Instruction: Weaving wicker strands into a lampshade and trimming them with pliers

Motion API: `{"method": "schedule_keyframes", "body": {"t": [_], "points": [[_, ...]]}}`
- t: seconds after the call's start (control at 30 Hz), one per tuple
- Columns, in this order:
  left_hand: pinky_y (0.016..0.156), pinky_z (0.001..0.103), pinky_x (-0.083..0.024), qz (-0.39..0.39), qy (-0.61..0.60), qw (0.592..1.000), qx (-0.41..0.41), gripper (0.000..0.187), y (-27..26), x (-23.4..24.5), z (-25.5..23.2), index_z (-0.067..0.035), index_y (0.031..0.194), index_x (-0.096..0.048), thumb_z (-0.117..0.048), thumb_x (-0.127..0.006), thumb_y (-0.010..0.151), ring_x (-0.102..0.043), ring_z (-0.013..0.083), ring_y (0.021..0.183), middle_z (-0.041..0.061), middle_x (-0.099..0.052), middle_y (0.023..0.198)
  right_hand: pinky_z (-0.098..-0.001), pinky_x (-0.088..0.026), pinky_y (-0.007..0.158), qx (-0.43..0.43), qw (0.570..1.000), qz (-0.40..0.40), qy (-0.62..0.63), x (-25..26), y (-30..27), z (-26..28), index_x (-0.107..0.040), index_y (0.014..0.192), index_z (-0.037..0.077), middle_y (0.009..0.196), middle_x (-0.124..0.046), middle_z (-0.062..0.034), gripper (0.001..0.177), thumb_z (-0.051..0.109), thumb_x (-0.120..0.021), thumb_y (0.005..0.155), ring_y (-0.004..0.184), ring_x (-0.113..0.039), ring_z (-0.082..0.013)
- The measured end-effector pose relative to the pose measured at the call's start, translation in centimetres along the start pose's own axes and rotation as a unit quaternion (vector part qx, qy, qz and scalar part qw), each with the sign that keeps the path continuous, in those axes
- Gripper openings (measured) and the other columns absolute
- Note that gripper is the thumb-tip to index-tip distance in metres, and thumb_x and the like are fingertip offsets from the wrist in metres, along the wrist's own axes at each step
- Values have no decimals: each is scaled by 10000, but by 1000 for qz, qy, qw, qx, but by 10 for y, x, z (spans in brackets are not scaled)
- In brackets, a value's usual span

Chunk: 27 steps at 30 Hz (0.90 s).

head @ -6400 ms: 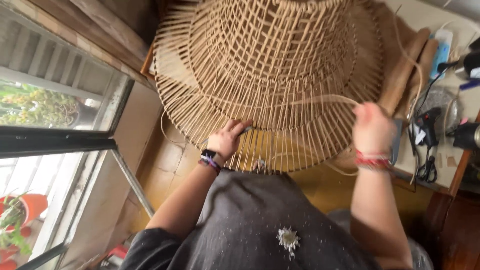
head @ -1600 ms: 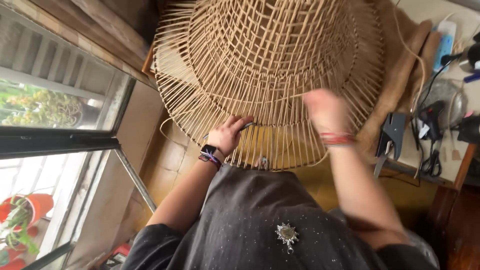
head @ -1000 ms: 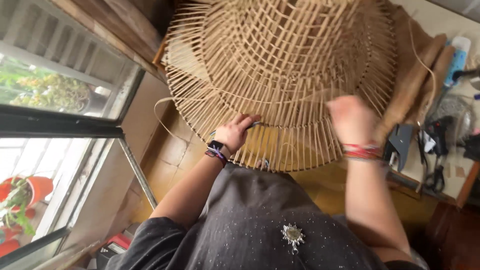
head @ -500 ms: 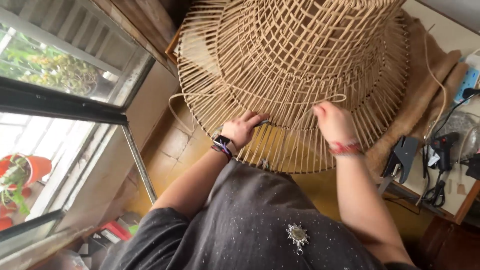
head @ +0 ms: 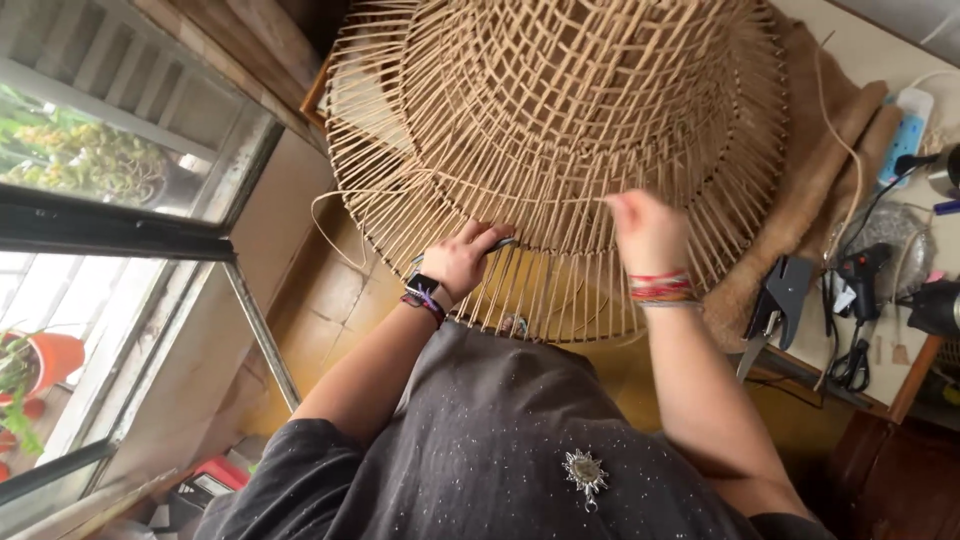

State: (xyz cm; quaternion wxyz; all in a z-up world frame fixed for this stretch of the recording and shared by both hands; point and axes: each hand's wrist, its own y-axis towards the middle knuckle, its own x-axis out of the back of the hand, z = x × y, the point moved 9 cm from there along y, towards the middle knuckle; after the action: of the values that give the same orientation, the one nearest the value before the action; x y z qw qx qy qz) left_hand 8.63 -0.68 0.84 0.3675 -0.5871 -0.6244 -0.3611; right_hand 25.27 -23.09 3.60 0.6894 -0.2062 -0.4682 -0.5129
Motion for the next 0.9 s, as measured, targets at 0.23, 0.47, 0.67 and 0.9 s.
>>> {"method": "schedule_keyframes", "body": {"t": [0.23, 0.47, 0.67, 0.9], "points": [[728, 454, -641, -8, 18, 1000, -12, 563, 1, -13, 7, -400, 1403, -505, -162, -525, 893, -750, 333, 864, -5, -574, 1220, -476, -589, 809, -60, 994, -18, -90, 67, -14, -62, -772, 1154, 222, 920, -749, -62, 287, 486, -760, 1042, 932, -726, -347], [748, 465, -651, 2, 13, 1000, -16, 608, 2, -5, 6, -389, 1440, -488, -153, -570, 885, -749, 363, 872, 15, -567, 1228, -399, -544, 921, -45, 994, -71, 67, 66, -3, -71, -777, 1076, 158, 922, -740, -49, 80, 222, -729, 1078, 951, -714, -283], [745, 456, -647, 4, 4, 1000, -6, 594, 5, -6, 6, -399, 1446, -487, -166, -538, 902, -746, 365, 865, 6, -563, 1229, -404, -565, 877, -53, 997, -36, 38, 40, 0, -19, -771, 1036, 216, 895, -757, 8, 79, 290, -756, 1011, 918, -731, -283], [749, 482, -642, -18, -2, 999, -37, 613, 4, 5, 0, -370, 1458, -489, -135, -536, 894, -741, 384, 875, 38, -570, 1210, -242, -574, 794, -12, 978, -174, -118, 97, -11, -111, -768, 971, 319, 807, -717, 186, 213, 443, -775, 1145, 802, -738, -118]]}}
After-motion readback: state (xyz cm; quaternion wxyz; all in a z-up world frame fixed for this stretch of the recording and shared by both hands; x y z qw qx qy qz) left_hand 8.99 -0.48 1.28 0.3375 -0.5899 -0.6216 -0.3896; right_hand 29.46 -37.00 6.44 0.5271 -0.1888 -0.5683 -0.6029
